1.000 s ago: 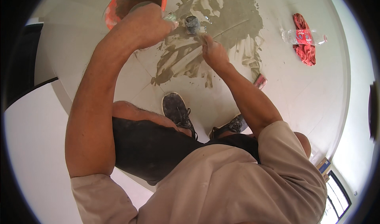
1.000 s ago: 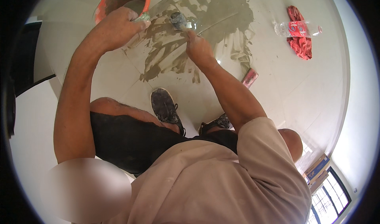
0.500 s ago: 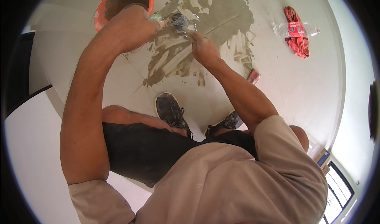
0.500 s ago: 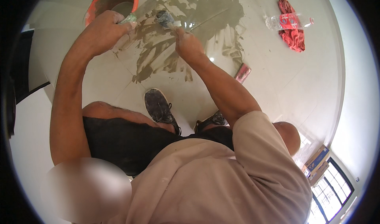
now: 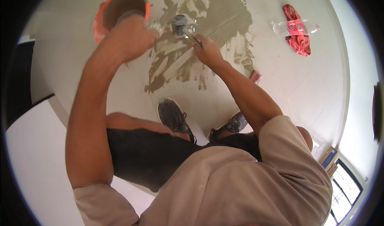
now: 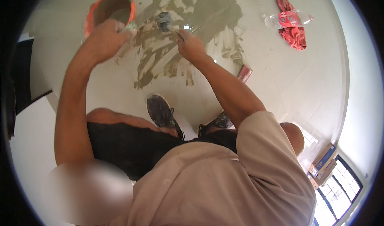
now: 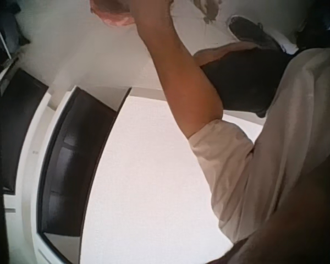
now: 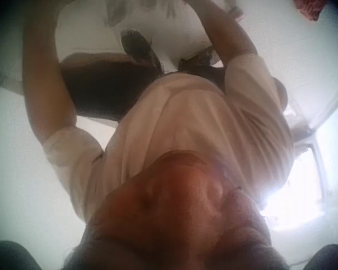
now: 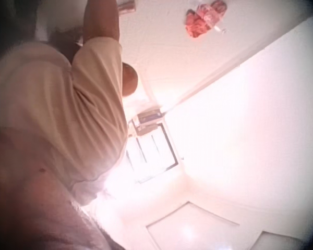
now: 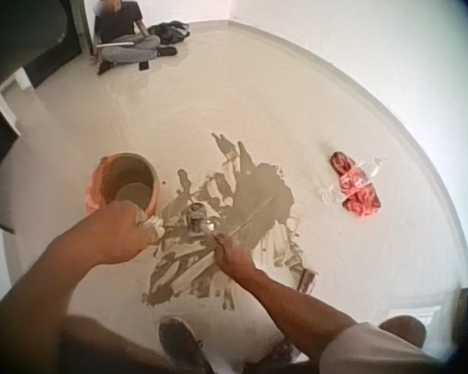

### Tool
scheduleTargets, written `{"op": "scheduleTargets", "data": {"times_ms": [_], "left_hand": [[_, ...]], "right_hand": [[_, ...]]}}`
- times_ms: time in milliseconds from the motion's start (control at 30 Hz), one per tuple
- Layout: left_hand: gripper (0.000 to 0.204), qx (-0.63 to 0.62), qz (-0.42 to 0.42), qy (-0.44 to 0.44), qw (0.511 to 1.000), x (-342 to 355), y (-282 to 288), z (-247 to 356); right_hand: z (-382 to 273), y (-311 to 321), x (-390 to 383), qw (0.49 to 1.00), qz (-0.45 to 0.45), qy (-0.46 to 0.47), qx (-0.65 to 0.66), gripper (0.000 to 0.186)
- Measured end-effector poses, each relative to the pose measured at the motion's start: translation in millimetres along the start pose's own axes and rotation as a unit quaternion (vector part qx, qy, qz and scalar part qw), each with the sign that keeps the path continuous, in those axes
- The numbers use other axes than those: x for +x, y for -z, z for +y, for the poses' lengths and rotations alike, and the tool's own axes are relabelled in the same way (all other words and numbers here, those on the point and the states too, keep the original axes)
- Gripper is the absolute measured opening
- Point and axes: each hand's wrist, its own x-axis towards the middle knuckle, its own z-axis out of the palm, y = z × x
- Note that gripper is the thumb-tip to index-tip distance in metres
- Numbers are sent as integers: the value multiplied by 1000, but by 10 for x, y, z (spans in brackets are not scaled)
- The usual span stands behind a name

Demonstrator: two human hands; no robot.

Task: The person applies grout to the gaps between floor tiles using a putty knife and a hammer, wipes the surface with a red cloth, and cleans the tiles using a sponge and water from a bottle.

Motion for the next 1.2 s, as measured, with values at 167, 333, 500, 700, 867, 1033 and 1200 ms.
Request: {"op": "scheduleTargets", "data": {"times_ms": [167, 333, 500, 700, 867, 1033, 1200], "left_hand": [[38, -71, -40, 43, 996, -10, -64, 151], [35, -245, -134, 64, 958, 82, -502, 245], [29, -364, -259, 108, 888, 359, -940, 524], [18, -479, -205, 161, 838, 1107, -1710, 783], [24, -575, -157, 194, 779, 1336, -1919, 1338], [28, -537, -111, 222, 806, 1351, -1902, 931], [36, -215, -201, -34, 955, 437, -570, 738]], "right_hand": [[1018, 650, -103, 973, 212, -15, -89, 25], [2151, 1583, -646, 928, 128, -288, -196, 34], [2343, 1799, -1016, 902, 135, -349, -218, 38], [1076, 1221, -369, 898, 34, -295, 324, 52], [645, 1225, -162, 815, -31, -194, 545, 52], [705, 1465, 378, 959, 124, -181, 182, 29], [1341, 2032, 1561, 961, 261, -6, -93, 35]]}}
